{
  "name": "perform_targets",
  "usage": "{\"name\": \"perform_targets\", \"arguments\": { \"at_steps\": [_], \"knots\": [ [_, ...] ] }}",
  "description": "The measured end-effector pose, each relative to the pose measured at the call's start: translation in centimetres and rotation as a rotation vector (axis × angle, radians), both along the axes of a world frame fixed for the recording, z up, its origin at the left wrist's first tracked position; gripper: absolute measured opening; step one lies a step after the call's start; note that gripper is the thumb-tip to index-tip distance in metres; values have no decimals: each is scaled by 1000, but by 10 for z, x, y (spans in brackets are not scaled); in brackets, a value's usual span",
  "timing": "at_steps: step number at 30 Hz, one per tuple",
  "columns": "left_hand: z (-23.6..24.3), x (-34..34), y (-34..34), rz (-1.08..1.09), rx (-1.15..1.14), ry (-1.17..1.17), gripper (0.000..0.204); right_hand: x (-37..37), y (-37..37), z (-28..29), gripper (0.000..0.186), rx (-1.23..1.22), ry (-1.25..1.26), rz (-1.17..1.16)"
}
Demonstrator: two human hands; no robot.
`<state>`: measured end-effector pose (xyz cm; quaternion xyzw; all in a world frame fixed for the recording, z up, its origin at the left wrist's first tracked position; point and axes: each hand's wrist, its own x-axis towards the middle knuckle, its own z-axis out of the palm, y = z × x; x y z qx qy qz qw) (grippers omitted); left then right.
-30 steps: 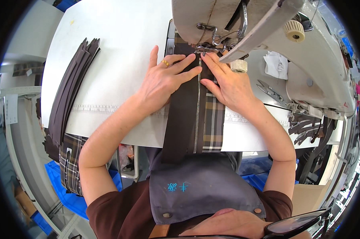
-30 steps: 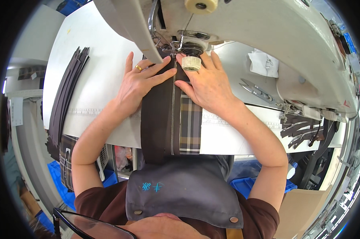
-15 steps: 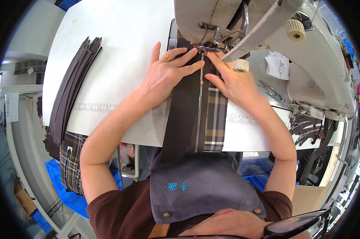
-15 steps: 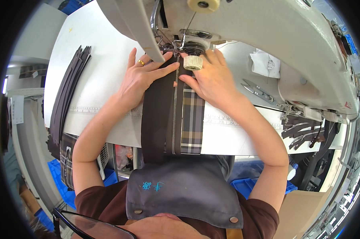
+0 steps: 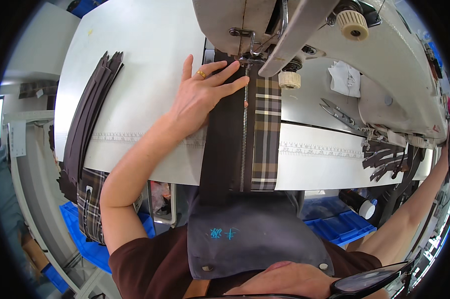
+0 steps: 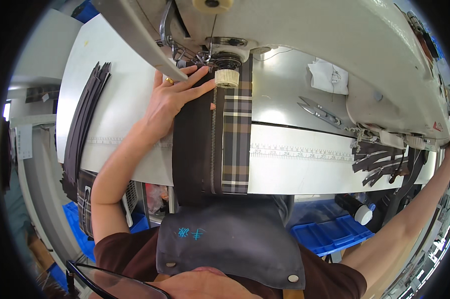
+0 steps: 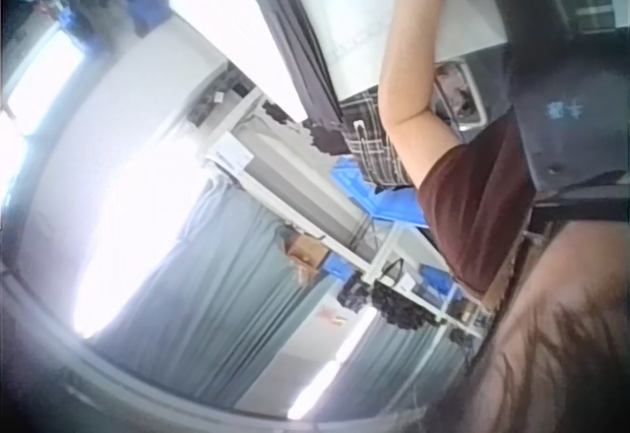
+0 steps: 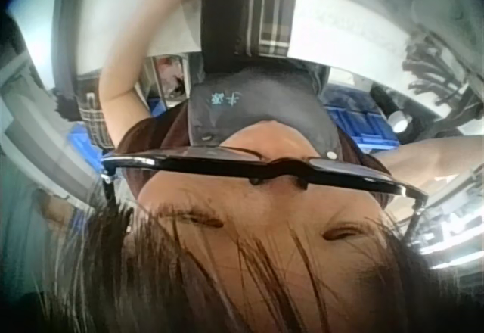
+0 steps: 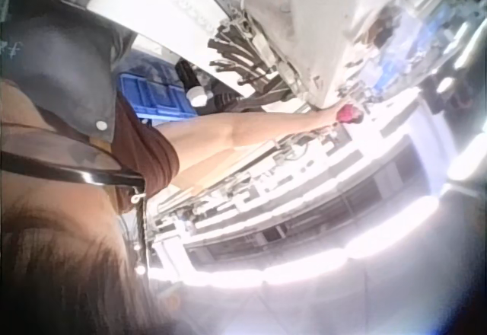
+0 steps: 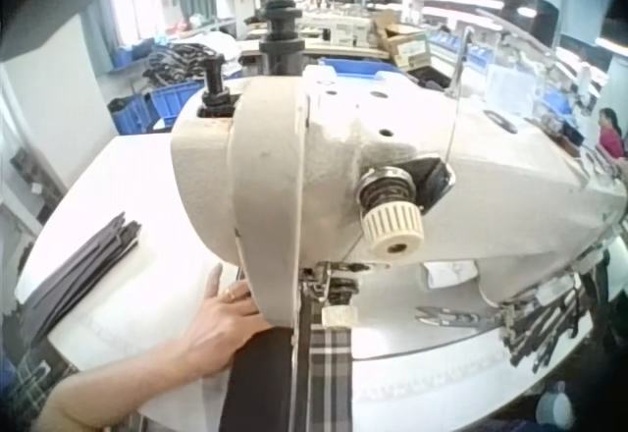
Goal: The person prepares a sewing machine by threading it and then sews a zipper onto a plaid fabric pouch. They guide the fabric under the needle, stitch along the zipper, and trim the excess thread after completion.
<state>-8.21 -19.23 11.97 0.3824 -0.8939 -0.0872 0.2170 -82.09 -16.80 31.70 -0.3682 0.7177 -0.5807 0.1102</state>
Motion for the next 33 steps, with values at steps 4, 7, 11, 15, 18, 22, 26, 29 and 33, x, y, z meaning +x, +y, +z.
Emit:
{"name": "perform_targets", "arguments": {
  "at_steps": [4,7,11,15,18,22,26,29,33],
  "knots": [
    [2,1,3,18,5,19,52,-13,25,-64,43,-199,-296,44],
    [2,2,4,21,12,6,52,-10,45,-88,42,-345,-338,-2],
    [1,2,2,12,18,14,52,-17,38,-57,42,-170,-233,-82],
    [2,1,1,1,28,14,54,11,16,-37,45,-57,-211,-11],
    [1,4,4,13,32,8,58,97,20,-96,42,-494,-261,-64],
    [3,1,1,-8,-9,-3,54,106,30,-109,39,-519,-29,-229],
    [5,2,4,26,-83,-18,41,182,42,-85,35,-579,656,-223],
    [1,-3,-1,13,-75,-23,43,371,55,-125,26,-462,688,436],
    [0,0,3,43,-68,-37,47,500,0,-164,46,-360,1035,985]
  ]
}}
